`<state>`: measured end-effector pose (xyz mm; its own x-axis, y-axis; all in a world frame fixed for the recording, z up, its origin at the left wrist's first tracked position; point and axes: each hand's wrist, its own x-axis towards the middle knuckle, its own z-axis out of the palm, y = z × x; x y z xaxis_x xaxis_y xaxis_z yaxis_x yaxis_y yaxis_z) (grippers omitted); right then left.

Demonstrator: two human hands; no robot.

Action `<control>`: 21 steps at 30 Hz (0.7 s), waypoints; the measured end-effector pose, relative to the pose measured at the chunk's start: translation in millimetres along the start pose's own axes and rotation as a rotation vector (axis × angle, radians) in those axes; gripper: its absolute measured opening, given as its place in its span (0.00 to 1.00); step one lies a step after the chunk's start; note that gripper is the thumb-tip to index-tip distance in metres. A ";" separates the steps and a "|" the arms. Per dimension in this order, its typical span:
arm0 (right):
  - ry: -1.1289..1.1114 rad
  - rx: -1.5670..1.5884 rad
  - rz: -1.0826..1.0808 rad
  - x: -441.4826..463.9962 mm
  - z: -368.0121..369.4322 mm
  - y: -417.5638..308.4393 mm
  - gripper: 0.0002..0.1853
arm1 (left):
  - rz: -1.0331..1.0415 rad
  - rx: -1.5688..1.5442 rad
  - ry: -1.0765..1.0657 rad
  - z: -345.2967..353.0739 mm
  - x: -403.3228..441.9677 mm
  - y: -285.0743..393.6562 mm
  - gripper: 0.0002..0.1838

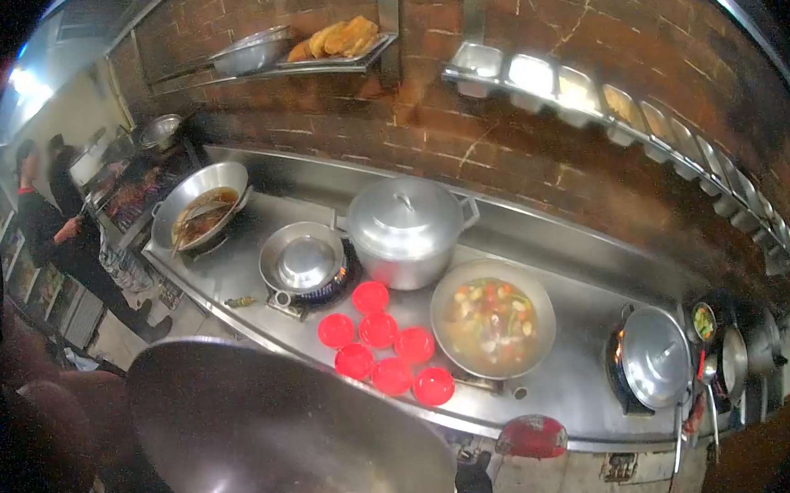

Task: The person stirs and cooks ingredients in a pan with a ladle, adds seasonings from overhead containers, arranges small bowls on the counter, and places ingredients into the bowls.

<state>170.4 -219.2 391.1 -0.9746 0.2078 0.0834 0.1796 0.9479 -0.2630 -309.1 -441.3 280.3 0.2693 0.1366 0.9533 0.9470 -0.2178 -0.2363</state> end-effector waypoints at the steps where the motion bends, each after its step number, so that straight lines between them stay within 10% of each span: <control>1: 0.008 -0.005 -0.008 0.3 1.2 -0.6 0.20 | 0.009 0.011 0.008 -2.1 2.0 0.1 0.24; 7: 0.003 -0.173 -0.290 14.9 0.6 -0.8 0.18 | 0.024 0.078 0.008 -14.8 5.0 -2.0 0.24; 21: -0.002 -0.026 -0.133 5.9 -3.3 -3.0 0.17 | 0.020 0.179 0.026 -35.7 4.5 -8.0 0.24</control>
<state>164.5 -220.0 395.6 -0.9903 0.0796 0.1136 0.0525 0.9730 -0.2246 -321.7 -473.5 293.2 0.2859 0.1088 0.9521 0.9582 -0.0445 -0.2827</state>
